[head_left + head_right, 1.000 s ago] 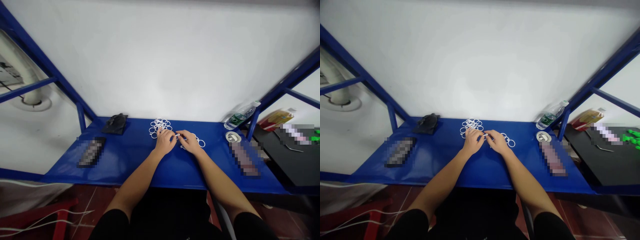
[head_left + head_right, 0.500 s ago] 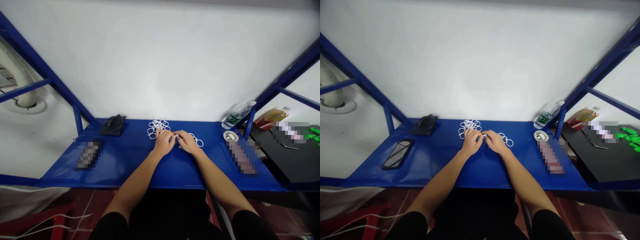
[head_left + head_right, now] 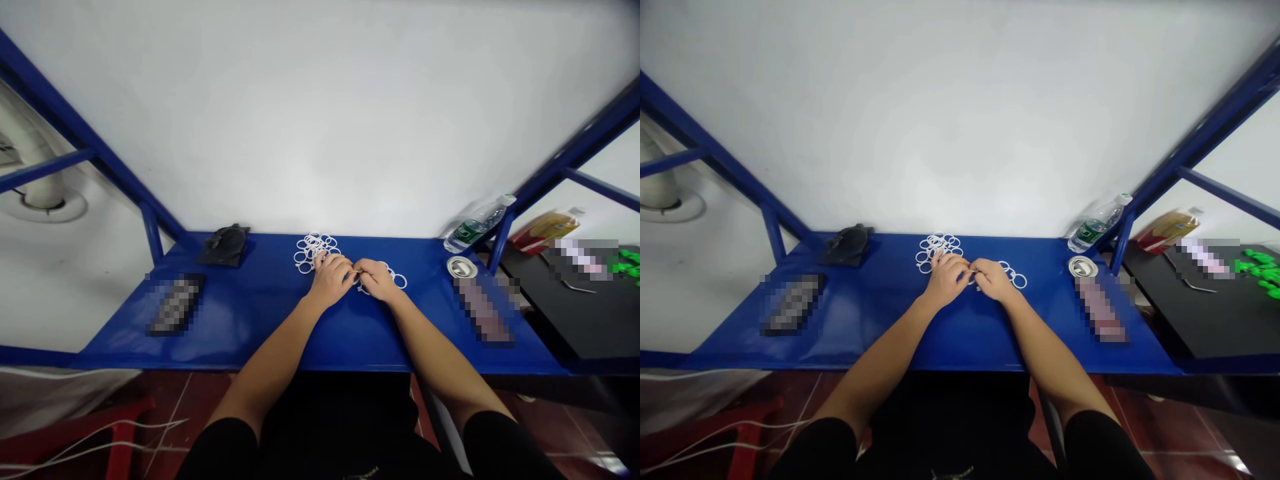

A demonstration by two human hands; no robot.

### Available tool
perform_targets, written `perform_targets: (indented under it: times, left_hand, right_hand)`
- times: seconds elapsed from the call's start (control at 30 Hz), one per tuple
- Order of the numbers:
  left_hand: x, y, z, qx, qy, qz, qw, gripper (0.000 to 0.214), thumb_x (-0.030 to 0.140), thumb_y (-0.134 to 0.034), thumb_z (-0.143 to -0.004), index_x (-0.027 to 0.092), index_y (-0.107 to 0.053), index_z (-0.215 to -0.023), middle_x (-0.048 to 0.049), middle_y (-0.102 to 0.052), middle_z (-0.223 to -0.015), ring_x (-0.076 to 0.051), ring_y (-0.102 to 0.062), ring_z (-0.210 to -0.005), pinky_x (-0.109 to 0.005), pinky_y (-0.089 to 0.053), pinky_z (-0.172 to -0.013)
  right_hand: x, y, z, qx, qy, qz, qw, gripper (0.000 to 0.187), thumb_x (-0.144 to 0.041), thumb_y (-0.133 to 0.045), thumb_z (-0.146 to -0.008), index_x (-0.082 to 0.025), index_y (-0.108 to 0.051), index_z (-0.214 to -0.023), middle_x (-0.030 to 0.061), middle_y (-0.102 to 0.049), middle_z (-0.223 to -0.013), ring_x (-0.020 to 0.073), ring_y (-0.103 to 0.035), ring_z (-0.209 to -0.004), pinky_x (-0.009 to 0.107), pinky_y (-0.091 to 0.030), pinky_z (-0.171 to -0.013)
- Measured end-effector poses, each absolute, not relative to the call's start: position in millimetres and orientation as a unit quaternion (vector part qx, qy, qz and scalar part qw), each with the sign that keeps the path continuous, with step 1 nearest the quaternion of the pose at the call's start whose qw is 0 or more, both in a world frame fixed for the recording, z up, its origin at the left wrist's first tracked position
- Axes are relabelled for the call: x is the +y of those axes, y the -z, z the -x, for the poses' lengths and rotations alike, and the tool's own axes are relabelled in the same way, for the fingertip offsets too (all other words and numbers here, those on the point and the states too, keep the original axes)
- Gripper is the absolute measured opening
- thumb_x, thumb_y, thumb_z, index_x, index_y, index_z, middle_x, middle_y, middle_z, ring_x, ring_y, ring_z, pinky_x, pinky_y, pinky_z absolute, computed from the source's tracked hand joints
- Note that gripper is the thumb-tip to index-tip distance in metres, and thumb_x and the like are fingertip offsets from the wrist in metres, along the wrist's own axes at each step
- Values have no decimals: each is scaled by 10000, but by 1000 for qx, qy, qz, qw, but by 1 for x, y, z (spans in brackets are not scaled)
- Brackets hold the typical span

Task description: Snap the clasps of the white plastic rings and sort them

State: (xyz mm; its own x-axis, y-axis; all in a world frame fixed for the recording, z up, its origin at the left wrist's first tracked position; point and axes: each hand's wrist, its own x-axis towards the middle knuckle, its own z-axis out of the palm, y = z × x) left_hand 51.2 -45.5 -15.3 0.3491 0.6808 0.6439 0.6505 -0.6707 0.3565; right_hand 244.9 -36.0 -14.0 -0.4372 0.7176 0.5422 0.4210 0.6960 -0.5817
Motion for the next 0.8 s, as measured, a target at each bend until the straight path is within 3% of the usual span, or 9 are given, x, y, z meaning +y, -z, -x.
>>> perform_targets:
  times: [0.13,0.27,0.5,0.67,0.8]
  left_hand:
    - [-45,13,-50,407,-397,-822,22,167,321,-606,-1016,254,-670,-877,-12,-775,-1086,-228,-642,-1178,-523,-242,-1223]
    - [-42,15,-46,423,-419,-803,25,162,332,-651,-981,252,-671,-841,-12,-766,-1073,-224,-647,-1141,-503,-271,-1213]
    - [-22,27,-28,508,-409,-757,31,121,374,-676,-963,282,-737,-1011,-60,-744,-1152,-287,-621,-1187,-568,-266,-1215]
    - [-4,40,-11,603,-353,-715,30,193,373,-732,-901,273,-748,-1065,-124,-692,-1266,-377,-541,-1280,-674,-249,-1185]
    - [0,46,-7,615,-335,-713,32,231,341,-743,-888,277,-740,-1110,-128,-670,-1311,-374,-518,-1310,-673,-248,-1188]
  right_hand:
    - [-37,13,-244,-821,-174,346,420,231,-88,-451,-849,-221,-640,-856,20,-683,-809,181,-650,-749,304,-506,-725]
    - [-40,12,-241,-825,-145,358,414,253,-100,-494,-861,-219,-682,-981,41,-729,-912,195,-681,-825,323,-535,-774]
    - [-34,9,-253,-817,-118,393,406,351,-103,-488,-858,-235,-725,-1080,61,-765,-990,232,-709,-920,392,-560,-871]
    - [-30,5,-267,-825,-160,383,384,273,-115,-487,-799,-228,-721,-885,42,-747,-869,218,-692,-816,360,-548,-807]
    - [-29,2,-272,-816,-192,392,379,181,-152,-499,-792,-215,-667,-767,25,-707,-764,192,-658,-712,314,-506,-711]
